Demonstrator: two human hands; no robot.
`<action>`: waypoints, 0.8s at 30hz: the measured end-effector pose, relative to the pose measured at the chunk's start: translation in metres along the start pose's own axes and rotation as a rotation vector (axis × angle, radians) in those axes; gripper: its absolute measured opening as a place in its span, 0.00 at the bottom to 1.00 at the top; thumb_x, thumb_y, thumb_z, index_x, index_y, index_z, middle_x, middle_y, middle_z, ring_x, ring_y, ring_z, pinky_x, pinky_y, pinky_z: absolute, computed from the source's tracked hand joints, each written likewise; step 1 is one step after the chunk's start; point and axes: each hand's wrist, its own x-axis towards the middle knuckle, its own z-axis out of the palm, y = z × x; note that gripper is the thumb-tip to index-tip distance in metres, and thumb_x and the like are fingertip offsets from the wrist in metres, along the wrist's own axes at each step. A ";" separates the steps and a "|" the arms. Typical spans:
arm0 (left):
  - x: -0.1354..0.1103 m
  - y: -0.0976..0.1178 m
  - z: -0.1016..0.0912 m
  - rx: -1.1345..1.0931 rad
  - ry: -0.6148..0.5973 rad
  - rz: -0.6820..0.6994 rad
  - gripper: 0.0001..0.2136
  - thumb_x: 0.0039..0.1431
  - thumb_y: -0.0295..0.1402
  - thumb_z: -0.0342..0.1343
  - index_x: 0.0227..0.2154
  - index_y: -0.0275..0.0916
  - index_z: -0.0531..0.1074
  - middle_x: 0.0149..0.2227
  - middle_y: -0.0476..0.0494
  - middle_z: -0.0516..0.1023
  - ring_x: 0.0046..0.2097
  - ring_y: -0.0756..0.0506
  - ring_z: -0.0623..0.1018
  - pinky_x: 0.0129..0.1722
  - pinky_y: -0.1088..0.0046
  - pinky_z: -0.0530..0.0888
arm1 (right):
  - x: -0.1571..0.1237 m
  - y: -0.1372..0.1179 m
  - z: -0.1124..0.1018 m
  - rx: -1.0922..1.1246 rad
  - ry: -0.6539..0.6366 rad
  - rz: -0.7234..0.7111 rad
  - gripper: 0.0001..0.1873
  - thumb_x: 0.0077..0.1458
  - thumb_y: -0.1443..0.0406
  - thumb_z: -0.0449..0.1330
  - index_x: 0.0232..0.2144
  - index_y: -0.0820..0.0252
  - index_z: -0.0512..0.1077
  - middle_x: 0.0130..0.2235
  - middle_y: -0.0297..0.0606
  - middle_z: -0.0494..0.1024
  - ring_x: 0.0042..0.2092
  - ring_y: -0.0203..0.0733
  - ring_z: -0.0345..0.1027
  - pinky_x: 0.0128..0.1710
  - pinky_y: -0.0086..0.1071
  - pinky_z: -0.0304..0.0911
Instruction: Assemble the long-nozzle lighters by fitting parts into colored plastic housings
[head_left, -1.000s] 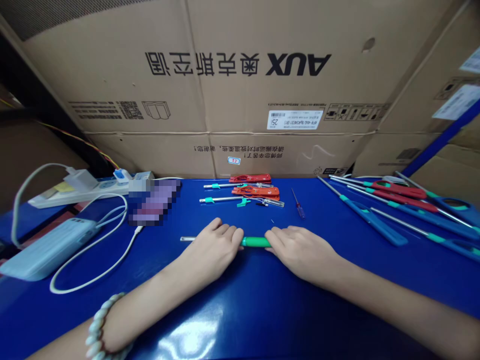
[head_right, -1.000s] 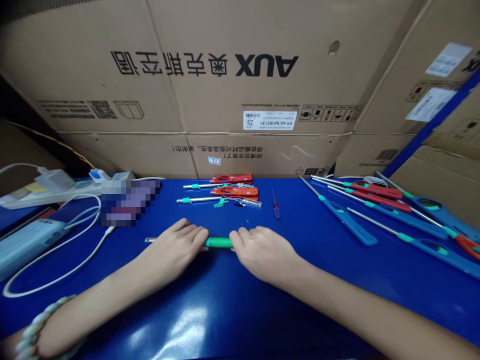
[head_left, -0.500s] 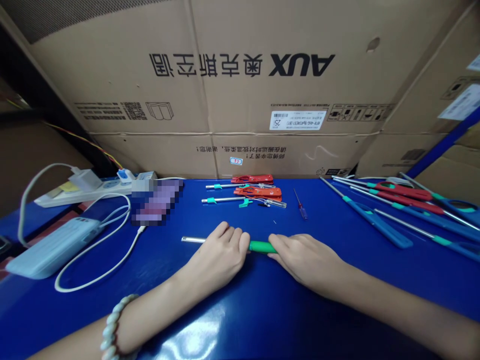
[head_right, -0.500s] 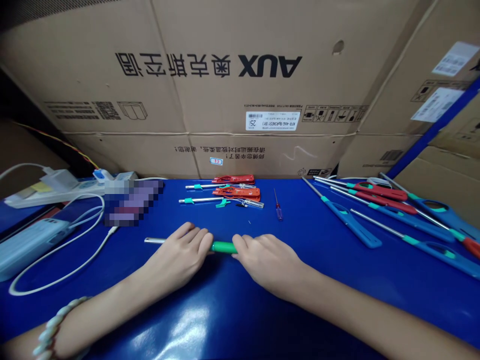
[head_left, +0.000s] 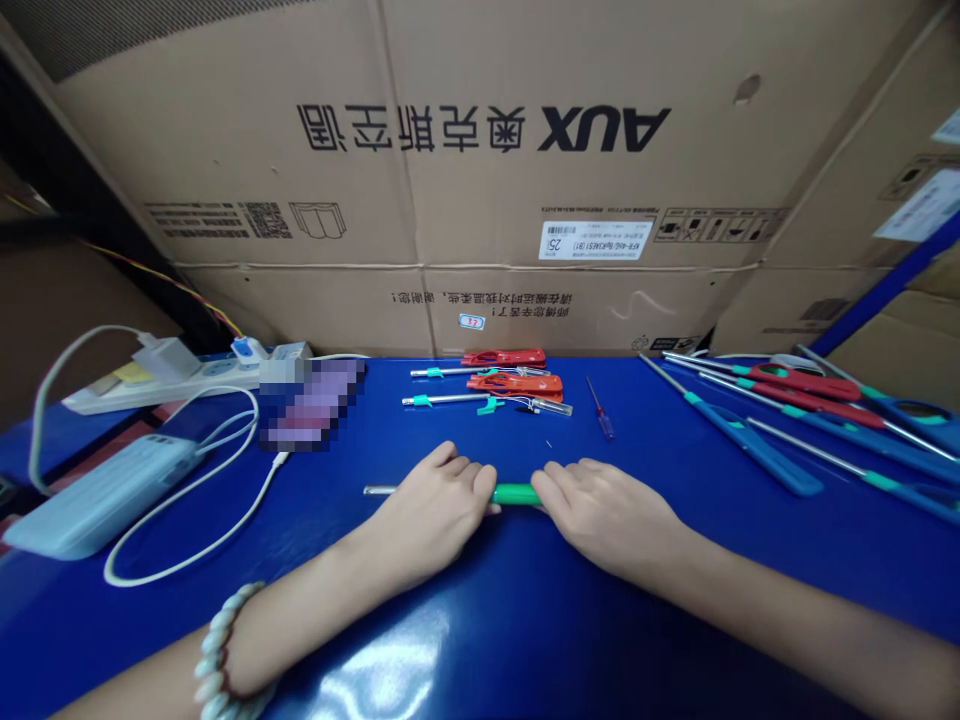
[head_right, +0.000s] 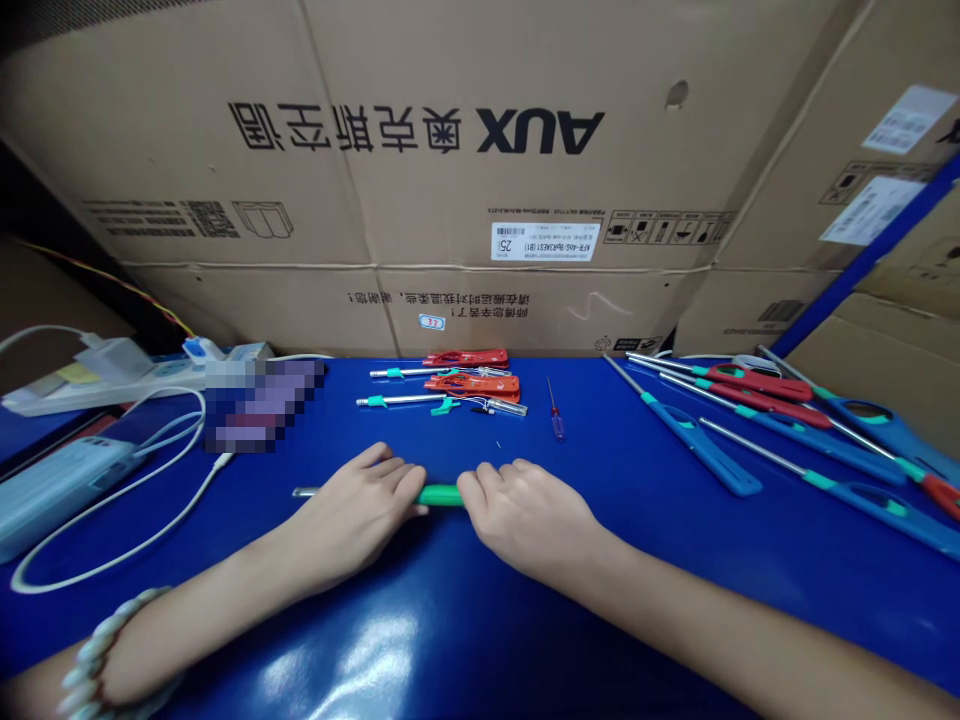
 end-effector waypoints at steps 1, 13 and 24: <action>0.000 -0.001 0.001 0.009 0.009 0.002 0.08 0.67 0.31 0.45 0.30 0.37 0.62 0.28 0.43 0.73 0.28 0.43 0.72 0.34 0.65 0.61 | 0.000 0.000 0.002 0.012 -0.001 0.003 0.07 0.57 0.75 0.51 0.31 0.60 0.64 0.27 0.37 0.74 0.24 0.41 0.68 0.27 0.33 0.56; -0.002 -0.029 -0.008 0.007 0.023 -0.093 0.14 0.69 0.33 0.39 0.32 0.35 0.66 0.31 0.42 0.73 0.33 0.42 0.71 0.34 0.65 0.61 | 0.000 0.049 0.004 0.435 -0.090 0.081 0.14 0.64 0.58 0.51 0.36 0.62 0.70 0.31 0.37 0.77 0.31 0.41 0.72 0.30 0.31 0.59; -0.001 -0.011 0.007 -0.132 0.170 0.019 0.15 0.70 0.35 0.38 0.42 0.34 0.69 0.32 0.43 0.77 0.32 0.45 0.75 0.33 0.68 0.65 | 0.000 0.028 0.010 0.440 0.069 -0.035 0.18 0.63 0.56 0.51 0.40 0.64 0.71 0.36 0.43 0.78 0.37 0.44 0.73 0.37 0.34 0.64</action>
